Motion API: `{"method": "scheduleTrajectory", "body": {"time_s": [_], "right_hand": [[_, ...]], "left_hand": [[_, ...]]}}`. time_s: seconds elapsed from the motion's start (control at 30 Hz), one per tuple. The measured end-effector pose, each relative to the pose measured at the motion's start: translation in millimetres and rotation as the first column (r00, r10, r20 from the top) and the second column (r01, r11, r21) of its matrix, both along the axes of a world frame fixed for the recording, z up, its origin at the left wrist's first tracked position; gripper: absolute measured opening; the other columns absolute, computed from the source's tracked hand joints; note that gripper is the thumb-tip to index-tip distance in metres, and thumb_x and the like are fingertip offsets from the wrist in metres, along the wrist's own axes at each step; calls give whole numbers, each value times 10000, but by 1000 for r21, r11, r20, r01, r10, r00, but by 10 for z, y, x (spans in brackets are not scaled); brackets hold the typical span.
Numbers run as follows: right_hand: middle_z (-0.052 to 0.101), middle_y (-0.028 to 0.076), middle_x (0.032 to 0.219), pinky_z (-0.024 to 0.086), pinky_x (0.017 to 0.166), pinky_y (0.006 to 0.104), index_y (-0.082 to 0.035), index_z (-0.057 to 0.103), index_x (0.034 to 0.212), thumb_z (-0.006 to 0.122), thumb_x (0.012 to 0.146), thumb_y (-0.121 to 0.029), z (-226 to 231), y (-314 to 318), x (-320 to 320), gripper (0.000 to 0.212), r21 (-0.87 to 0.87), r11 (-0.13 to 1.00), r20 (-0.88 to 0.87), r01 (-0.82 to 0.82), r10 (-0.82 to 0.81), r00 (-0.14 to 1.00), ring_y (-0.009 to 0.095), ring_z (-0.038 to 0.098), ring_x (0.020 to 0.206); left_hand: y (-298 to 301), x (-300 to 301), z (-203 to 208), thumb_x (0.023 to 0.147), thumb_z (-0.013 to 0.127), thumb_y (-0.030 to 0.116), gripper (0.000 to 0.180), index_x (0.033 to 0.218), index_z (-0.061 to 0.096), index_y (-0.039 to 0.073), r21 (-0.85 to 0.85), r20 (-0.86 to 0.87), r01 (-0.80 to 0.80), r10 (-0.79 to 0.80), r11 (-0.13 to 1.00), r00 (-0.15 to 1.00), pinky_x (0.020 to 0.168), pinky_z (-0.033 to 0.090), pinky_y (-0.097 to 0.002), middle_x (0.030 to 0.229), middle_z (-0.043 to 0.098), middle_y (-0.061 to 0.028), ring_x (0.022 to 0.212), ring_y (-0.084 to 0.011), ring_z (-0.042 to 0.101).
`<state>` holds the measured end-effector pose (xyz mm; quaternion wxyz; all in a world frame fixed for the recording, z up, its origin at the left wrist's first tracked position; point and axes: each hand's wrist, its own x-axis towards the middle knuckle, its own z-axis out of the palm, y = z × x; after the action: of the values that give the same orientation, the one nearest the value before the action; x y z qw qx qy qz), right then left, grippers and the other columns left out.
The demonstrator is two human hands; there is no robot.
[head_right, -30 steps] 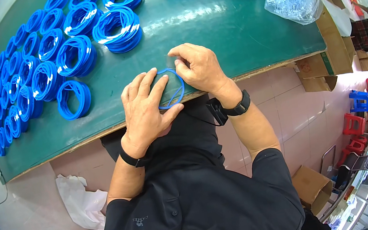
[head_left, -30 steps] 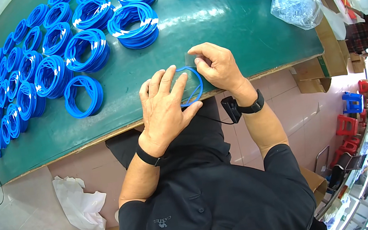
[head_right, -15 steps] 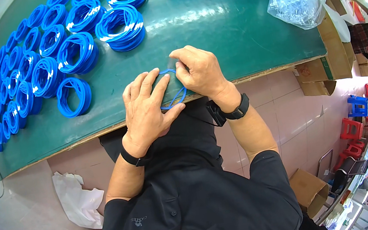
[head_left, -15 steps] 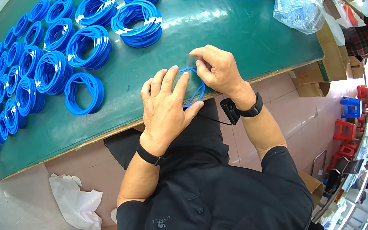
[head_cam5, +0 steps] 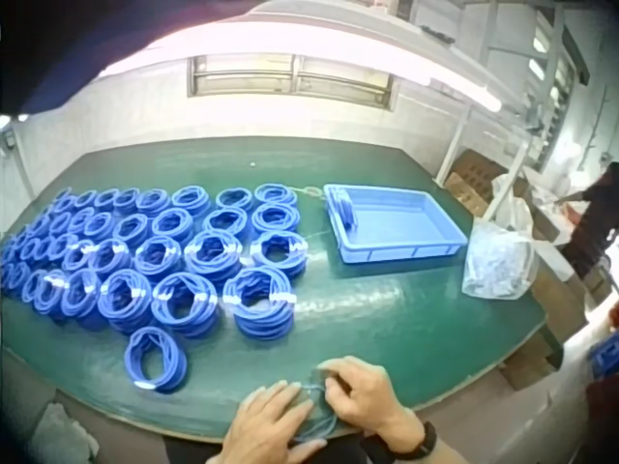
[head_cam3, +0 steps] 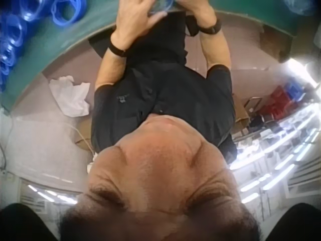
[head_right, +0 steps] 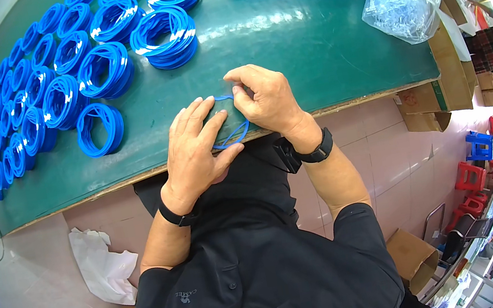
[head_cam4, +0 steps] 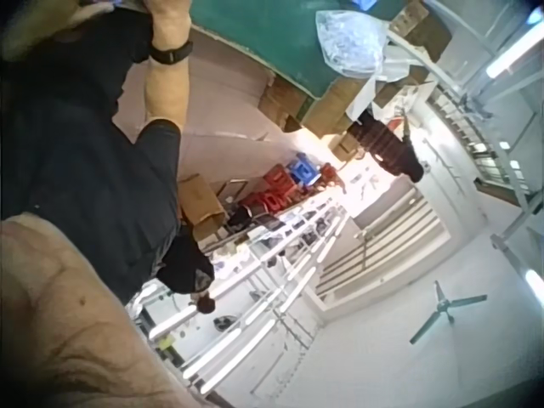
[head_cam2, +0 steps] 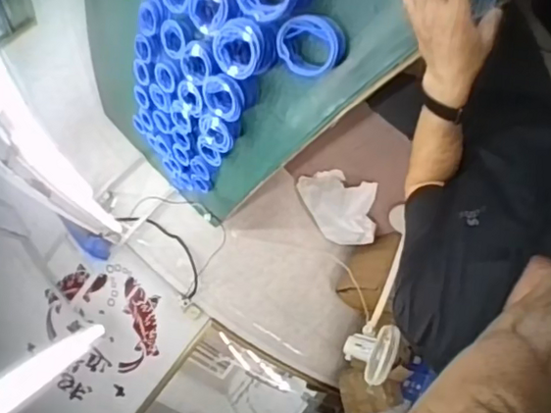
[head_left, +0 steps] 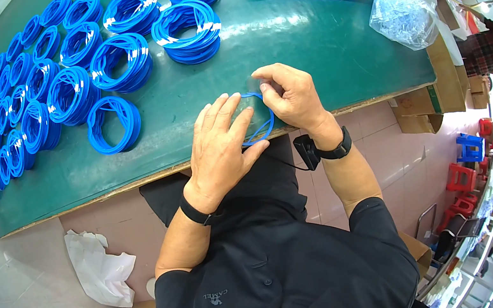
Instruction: Assembling and inspecting blue plastic circular components at a factory workbench.
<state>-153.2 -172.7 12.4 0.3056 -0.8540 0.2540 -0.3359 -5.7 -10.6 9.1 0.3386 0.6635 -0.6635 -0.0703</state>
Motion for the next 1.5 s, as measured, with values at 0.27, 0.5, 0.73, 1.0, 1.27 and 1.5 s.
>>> {"method": "scheduleTrajectory", "body": {"time_s": [0.27,0.5,0.73,1.0,1.27,1.5], "right_hand": [[706,71,866,505,580,286,-22,758,1088,759,881,29,-43,20,102,214,10,999,30,-30,30,999,129,622,634],[703,65,854,509,571,289,-25,760,1078,784,871,25,-29,31,136,214,-5,1000,28,-24,24,999,135,630,635],[729,112,869,578,611,365,-44,743,1051,776,870,-7,-11,58,153,187,-59,998,-4,-18,18,1000,272,731,702],[720,111,861,572,595,371,-48,731,1029,778,856,20,-30,67,166,191,-123,992,11,-24,25,1000,286,721,690],[714,111,873,572,594,387,-47,716,1050,774,856,27,-67,71,172,216,-249,968,19,-37,43,999,300,708,685],[714,112,874,571,592,387,-47,711,1051,776,860,23,-77,71,173,213,-247,967,11,-61,66,998,300,706,683]], "left_hand": [[4,16,-8,720,964,323,653,1263,748,31,-32,-36,32,-33,999,999,1186,458,-553,1441,667,-191,1410,-408,588],[0,3,6,711,973,307,661,1267,742,35,-30,-45,31,-32,999,998,1182,461,-555,1429,670,-183,1405,-406,591],[-7,-7,10,721,968,323,668,1282,735,47,-33,-46,22,-24,999,999,1181,458,-554,1432,662,-168,1406,-397,585],[-10,-22,5,716,971,323,677,1294,730,67,-33,-41,6,-7,999,999,1177,459,-546,1439,655,-153,1403,-390,582],[-10,-24,3,714,973,321,696,1313,718,74,-30,-45,5,-6,1000,999,1176,459,-545,1440,655,-150,1397,-386,588],[-9,-25,-2,718,971,320,692,1314,718,73,-25,-50,1,-3,1000,999,1174,464,-547,1443,654,-152,1394,-382,594]]}}
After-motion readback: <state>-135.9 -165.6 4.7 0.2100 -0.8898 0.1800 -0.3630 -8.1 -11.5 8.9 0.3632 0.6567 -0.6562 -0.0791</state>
